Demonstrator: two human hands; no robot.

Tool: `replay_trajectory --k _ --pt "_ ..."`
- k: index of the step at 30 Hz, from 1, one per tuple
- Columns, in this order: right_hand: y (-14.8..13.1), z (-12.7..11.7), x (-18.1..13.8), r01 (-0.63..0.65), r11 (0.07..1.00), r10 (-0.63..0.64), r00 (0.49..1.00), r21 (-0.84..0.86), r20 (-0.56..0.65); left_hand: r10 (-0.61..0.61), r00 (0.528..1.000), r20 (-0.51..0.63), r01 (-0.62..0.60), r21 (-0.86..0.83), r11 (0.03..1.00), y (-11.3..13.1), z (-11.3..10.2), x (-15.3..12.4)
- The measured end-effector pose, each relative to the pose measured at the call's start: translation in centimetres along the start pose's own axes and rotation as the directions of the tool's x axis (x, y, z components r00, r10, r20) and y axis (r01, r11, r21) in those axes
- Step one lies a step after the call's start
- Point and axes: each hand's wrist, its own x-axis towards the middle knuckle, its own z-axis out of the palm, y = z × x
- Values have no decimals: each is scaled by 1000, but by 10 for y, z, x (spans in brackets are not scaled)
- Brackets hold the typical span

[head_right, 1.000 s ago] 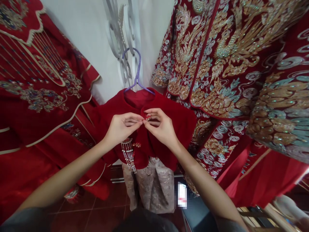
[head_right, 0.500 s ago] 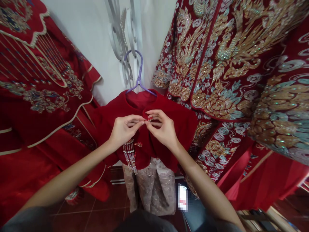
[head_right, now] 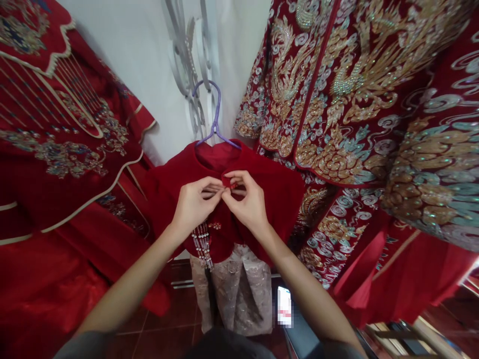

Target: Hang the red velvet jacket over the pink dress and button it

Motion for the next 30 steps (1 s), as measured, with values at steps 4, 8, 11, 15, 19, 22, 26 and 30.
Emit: replay_trajectory --k 4,8,11,15,19,22,26,30 --pt "-9 1 -20 26 996 -22 999 80 -49 -42 993 -109 34 -79 996 7 4 -23" --pt "-16 11 -69 126 990 -135 972 -62 -190 -212 973 -94 193 -175 965 1 1 -51" --pt "0 26 -105 159 937 -186 981 -311 -59 -337 941 7 328 -255 910 -8 1 -63" --pt "40 30 -124 244 837 -296 955 -490 -30 -369 916 160 401 -434 807 -12 6 -65" --pt "46 -2 -119 201 928 -281 931 -312 -235 -296 943 148 331 -472 817 -10 10 -64" --pt "18 -32 -113 46 982 -105 937 -182 -332 -269 950 161 313 -478 820 -14 16 -63" --pt "-27 -45 -110 6 996 -27 972 -89 -233 -299 941 157 338 -451 826 -27 34 -63" --pt "-51 -23 -113 8 999 -12 994 41 111 -316 948 41 304 -414 858 -38 48 -71"
